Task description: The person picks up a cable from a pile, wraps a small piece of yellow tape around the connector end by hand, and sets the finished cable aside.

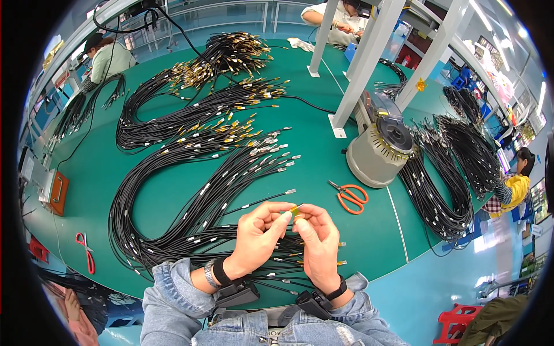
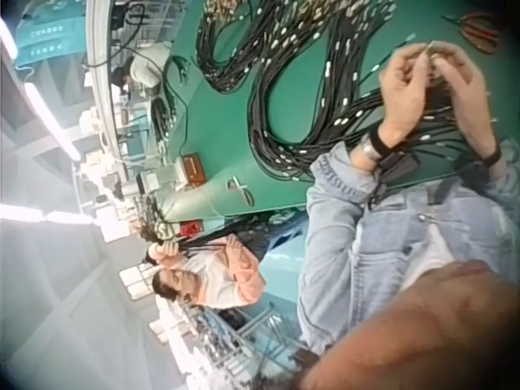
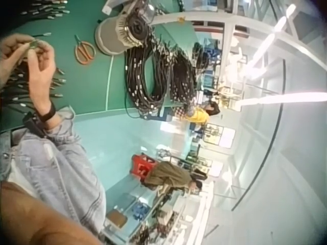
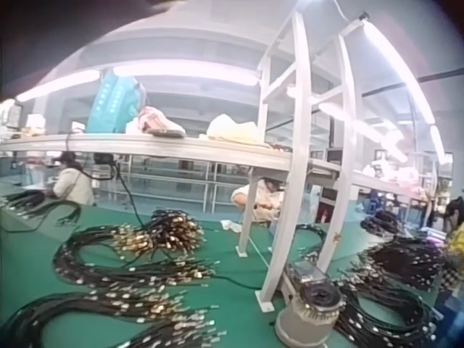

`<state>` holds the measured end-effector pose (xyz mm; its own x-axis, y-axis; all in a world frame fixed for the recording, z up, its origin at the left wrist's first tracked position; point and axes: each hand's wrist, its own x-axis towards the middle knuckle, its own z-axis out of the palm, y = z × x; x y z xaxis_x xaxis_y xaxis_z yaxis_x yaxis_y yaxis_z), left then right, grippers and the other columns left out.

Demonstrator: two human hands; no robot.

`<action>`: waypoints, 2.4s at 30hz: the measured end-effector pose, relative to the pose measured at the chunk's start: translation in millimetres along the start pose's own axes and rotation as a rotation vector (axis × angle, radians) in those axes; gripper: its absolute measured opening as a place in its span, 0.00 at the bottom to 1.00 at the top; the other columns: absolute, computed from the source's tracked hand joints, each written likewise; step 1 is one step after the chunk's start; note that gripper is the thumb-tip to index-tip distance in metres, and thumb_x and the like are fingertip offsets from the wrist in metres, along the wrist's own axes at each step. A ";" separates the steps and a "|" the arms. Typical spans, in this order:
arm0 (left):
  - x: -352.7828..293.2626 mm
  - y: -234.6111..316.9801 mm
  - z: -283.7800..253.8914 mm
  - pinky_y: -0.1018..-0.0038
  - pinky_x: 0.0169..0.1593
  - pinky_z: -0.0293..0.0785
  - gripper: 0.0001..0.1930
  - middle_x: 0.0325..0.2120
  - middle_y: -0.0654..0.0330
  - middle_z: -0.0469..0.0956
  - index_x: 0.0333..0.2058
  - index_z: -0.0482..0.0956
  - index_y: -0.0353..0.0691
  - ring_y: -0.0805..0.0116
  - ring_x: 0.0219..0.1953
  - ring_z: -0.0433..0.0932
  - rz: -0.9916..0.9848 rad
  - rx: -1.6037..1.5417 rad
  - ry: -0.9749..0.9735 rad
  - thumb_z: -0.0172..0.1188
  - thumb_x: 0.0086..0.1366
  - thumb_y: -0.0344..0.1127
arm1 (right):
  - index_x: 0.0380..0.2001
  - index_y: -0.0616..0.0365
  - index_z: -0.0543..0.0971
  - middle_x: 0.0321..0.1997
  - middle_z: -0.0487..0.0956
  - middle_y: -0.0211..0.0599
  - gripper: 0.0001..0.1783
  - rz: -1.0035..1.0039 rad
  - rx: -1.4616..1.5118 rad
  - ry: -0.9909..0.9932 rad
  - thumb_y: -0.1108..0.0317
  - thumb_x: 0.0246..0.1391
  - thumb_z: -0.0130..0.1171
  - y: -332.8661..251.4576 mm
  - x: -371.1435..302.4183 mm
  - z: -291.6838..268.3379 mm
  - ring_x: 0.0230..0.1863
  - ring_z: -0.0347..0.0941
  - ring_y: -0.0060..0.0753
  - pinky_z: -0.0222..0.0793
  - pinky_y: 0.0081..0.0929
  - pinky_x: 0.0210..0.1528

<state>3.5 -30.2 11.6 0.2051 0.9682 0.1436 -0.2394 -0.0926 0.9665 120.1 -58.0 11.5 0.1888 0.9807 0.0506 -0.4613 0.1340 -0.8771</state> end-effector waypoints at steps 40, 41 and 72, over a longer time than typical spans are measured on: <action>-0.9 -1.5 -3.4 0.85 0.15 0.53 0.11 0.12 0.66 0.69 0.30 0.72 0.36 0.84 0.11 0.59 -0.053 0.064 -0.104 0.47 0.68 0.36 | 0.31 0.65 0.74 0.35 0.73 0.31 0.04 -0.090 -0.039 -0.025 0.75 0.53 0.57 7.3 5.0 -10.5 0.36 0.69 0.20 0.64 0.17 0.42; -0.7 -2.1 -3.6 0.85 0.15 0.53 0.11 0.12 0.66 0.69 0.30 0.72 0.36 0.84 0.11 0.59 -0.053 0.064 -0.104 0.47 0.68 0.36 | 0.31 0.65 0.74 0.35 0.73 0.31 0.04 -0.089 -0.038 -0.022 0.75 0.53 0.57 7.5 5.0 -10.4 0.36 0.69 0.20 0.64 0.17 0.42; 26.6 6.0 -48.7 0.85 0.15 0.52 0.18 0.13 0.68 0.68 0.26 0.73 0.33 0.84 0.10 0.56 -0.590 -0.256 -0.807 0.47 0.68 0.42 | 0.30 0.64 0.78 0.30 0.75 0.34 0.05 -0.211 -0.270 -0.442 0.74 0.51 0.57 -2.3 18.0 -30.2 0.35 0.68 0.26 0.64 0.21 0.39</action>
<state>-38.7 6.3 10.8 0.9089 0.3901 -0.1471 -0.0698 0.4902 0.8688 150.7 -44.9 0.0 -0.1555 0.9108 0.3825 -0.2036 0.3494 -0.9146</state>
